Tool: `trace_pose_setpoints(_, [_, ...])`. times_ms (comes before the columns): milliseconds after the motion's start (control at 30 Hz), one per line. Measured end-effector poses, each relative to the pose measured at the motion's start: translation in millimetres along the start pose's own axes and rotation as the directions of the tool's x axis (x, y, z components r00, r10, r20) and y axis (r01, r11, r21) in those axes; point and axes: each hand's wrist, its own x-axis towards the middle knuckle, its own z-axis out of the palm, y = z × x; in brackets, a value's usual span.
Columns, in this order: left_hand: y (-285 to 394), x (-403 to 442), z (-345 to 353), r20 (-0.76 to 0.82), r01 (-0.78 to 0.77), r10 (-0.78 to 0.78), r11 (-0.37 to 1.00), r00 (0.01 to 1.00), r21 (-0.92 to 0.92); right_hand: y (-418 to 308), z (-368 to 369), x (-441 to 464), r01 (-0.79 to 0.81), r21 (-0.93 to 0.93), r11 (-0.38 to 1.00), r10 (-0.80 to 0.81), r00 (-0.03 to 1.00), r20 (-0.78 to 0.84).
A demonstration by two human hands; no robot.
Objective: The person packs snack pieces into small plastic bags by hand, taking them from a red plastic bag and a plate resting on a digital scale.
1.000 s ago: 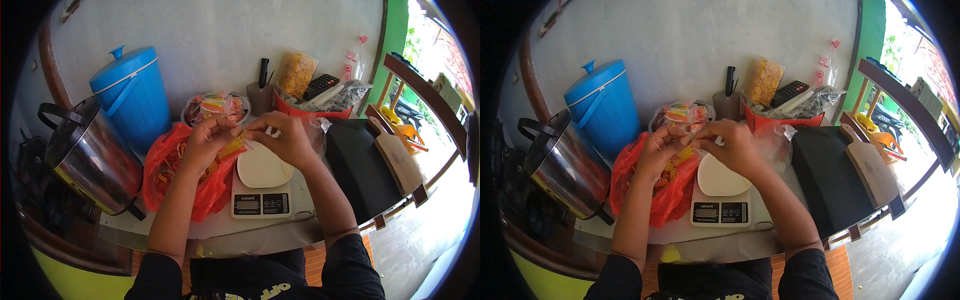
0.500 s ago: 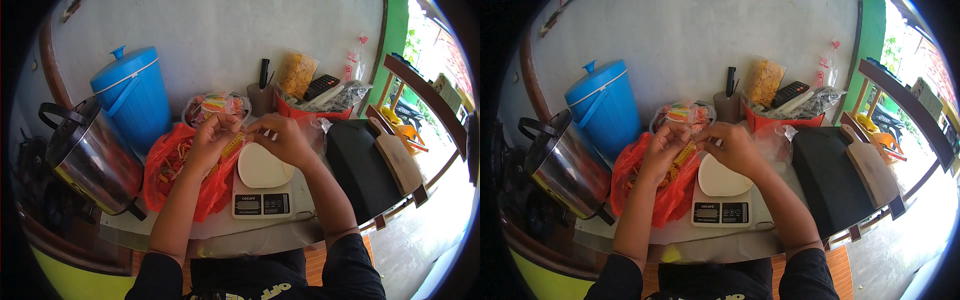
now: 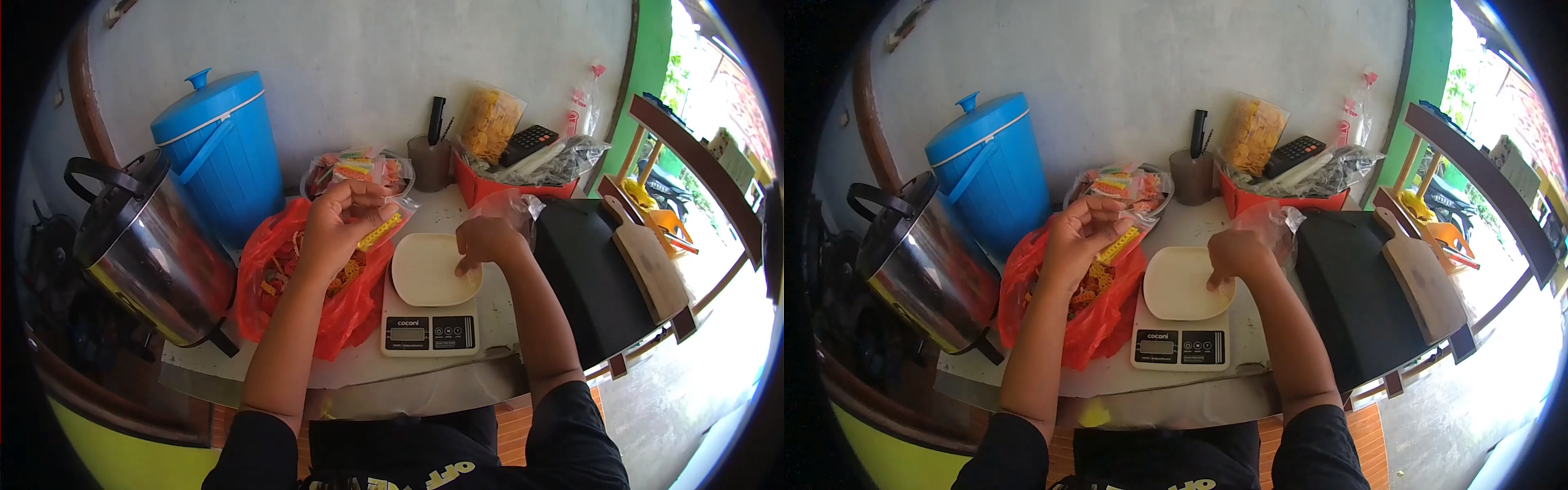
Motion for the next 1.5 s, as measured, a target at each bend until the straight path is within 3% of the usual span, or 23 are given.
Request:
trace_pose_setpoints(100, [0.2,0.0,-0.4,0.003,0.023,-0.023,0.999,1.0,-0.032,3.0,1.6,1.6,0.177,0.161,0.971,-0.171,0.984,-0.047])
trace_pose_setpoints(200, [-2.3,0.5,0.1,0.013,0.046,-0.045,0.996,0.999,-0.08,-0.5,5.5,5.1,0.265,0.075,0.961,-0.249,0.952,-0.176])
trace_pose_setpoints(233, [-3.2,0.7,0.1,0.02,0.056,-0.054,0.994,0.998,-0.097,-0.8,3.1,5.0,0.379,0.246,0.892,-0.283,0.893,-0.35])
trace_pose_setpoints(300, [-4.6,-0.1,0.5,0.034,0.034,-0.029,0.991,0.999,-0.129,-1.4,-7.1,0.5,0.624,0.47,0.624,-0.213,0.715,-0.666])
trace_pose_setpoints(367, [-3.1,-0.8,0.6,0.042,0.04,-0.034,0.99,0.999,-0.137,-12.8,-19.9,-11.8,0.746,0.631,0.214,0.027,0.641,-0.767])
trace_pose_setpoints(400, [0.7,-1.7,0.9,0.045,0.058,-0.052,0.99,0.998,-0.13,-19.3,-25.8,-18.3,0.779,0.627,-0.013,0.162,0.621,-0.767])
trace_pose_setpoints(500, [1.3,-2.0,1.9,0.057,0.084,-0.077,0.988,0.995,-0.133,-35.4,-30.6,-36.7,0.821,0.554,-0.138,0.194,0.571,-0.798])
trace_pose_setpoints(700, [-0.2,-3.9,3.8,0.104,0.108,-0.086,0.968,0.991,-0.227,-53.8,-25.1,-36.1,0.822,0.554,-0.127,0.132,0.568,-0.812])
trace_pose_setpoints(800, [5.5,-6.1,5.8,0.111,0.144,-0.119,0.955,0.987,-0.259,-56.0,-19.3,-28.5,0.815,0.578,0.053,0.102,0.571,-0.815])
trace_pose_setpoints(900, [4.2,-5.8,8.8,0.078,0.135,-0.119,0.959,0.99,-0.248,-61.6,-23.4,-41.9,0.801,0.39,0.454,0.028,0.425,-0.905])
trace_pose_setpoints(1000, [-0.6,-5.2,8.0,0.064,0.094,-0.082,0.971,0.995,-0.22,-61.5,-22.0,-34.9,0.843,0.133,0.521,-0.123,0.228,-0.966])
trace_pose_setpoints(1100, [0.6,-5.0,6.8,0.016,0.092,-0.091,0.976,0.996,-0.196,-63.4,-22.0,-37.4,0.861,0.142,0.489,-0.191,0.265,-0.945])
trace_pose_setpoints(1200, [-1.4,-3.5,6.9,-0.029,0.067,-0.075,0.973,0.997,-0.22,-63.9,-27.0,-49.6,0.77,0.483,0.417,-0.065,0.556,-0.829])
trace_pose_setpoints(1300, [0.4,-2.6,12.2,-0.018,0.056,-0.063,0.964,0.998,-0.259,-61.0,-22.1,-37.8,0.819,0.557,0.139,0.032,0.559,-0.829])
trace_pose_setpoints(1400, [4.2,-6.0,11.9,0.012,0.131,-0.13,0.979,0.991,-0.159,-60.2,-26.6,-43.7,0.806,0.592,0.025,0.061,0.589,-0.806])
trace_pose_setpoints(1433, [4.8,-7.0,11.1,0.018,0.165,-0.164,0.981,0.986,-0.102,-59.6,-27.1,-42.9,0.8,0.598,0.053,0.047,0.596,-0.802])
trace_pose_setpoints(1500, [-1.5,-5.6,11.2,0.027,0.112,-0.109,0.979,0.994,-0.169,-58.0,-26.8,-39.3,0.786,0.608,0.108,0.021,0.61,-0.792])
